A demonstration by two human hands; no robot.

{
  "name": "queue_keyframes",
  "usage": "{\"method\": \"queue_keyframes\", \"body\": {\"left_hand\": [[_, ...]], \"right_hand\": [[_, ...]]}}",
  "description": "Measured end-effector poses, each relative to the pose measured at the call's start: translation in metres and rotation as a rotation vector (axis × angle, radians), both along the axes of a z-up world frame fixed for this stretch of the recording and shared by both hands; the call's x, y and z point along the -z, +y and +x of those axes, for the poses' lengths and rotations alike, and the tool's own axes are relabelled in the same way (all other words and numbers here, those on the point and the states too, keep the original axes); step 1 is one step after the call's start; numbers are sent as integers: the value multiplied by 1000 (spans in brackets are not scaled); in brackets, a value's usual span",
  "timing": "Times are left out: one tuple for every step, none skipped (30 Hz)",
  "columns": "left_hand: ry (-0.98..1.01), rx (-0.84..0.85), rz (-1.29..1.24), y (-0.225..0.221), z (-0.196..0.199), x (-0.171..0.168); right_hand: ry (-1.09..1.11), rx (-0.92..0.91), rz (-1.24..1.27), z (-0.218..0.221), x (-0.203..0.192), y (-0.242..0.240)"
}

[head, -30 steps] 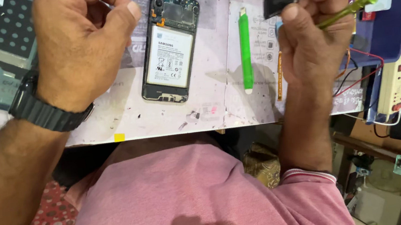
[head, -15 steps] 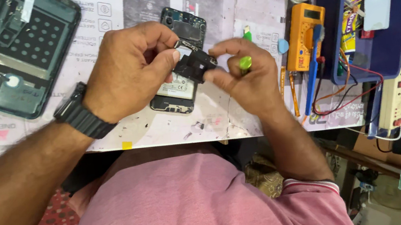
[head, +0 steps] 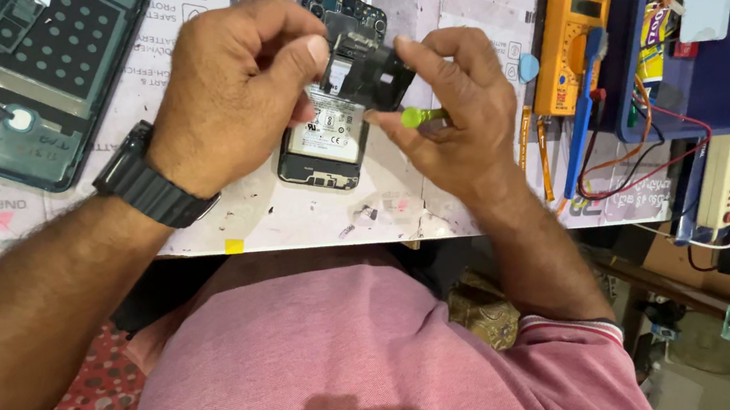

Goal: The person cleans the internal components of a disassembled smartphone. They use a green utility knife to scrape residue from the battery area and a blue toothbrush to scrub the motherboard and other internal parts after applying a cleaning liquid.

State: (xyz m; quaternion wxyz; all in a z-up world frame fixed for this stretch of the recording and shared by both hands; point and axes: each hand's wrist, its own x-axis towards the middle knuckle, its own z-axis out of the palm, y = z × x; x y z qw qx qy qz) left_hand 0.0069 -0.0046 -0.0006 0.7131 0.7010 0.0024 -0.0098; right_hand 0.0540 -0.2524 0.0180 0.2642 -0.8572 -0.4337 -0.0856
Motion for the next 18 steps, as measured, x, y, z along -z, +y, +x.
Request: {"method": "queue_keyframes", "body": {"left_hand": [[-46, -39, 36, 0, -1, 0], [-155, -86, 121, 1, 0, 0], [-264, -131, 207, 3, 0, 0], [-373, -174, 292, 5, 0, -1], [-332, -173, 302, 7, -1, -1], [-292, -171, 311, 9, -1, -1], [-249, -171, 320, 10, -3, -1], [-265, -172, 382, 10, -5, 0], [-283, -174, 444, 10, -6, 1], [-302, -175, 507, 11, -7, 2], [-290, -167, 514, 11, -8, 3], [-279, -159, 521, 10, -9, 4], [-266, -151, 529, 9, -10, 5], [-295, -154, 562, 9, -10, 6], [-324, -156, 596, 8, -10, 7], [-354, -158, 630, 7, -10, 8], [-331, -152, 638, 8, -10, 8], [-309, -146, 646, 7, -10, 7]], "right_hand": [[-1, 9, 1, 1, 0, -1], [15, 30, 3, 1, -1, -2], [31, 50, 5, 2, -2, -3], [47, 70, 6, 3, -3, -4], [68, 92, -3, 5, -5, -5], [89, 113, -12, 8, -6, -6], [112, 133, -21, 12, -7, -7], [178, 172, -37, 15, -8, -7], [243, 209, -51, 20, -8, -7], [308, 246, -66, 25, -8, -6], [318, 199, -64, 30, -9, -6], [327, 153, -63, 35, -10, -5], [338, 107, -62, 38, -10, -4], [367, 106, -79, 39, -9, -2], [395, 107, -95, 40, -8, 0], [423, 108, -111, 41, -7, 2], [413, 80, -104, 43, -6, 5], [404, 53, -98, 47, -4, 8]]}}
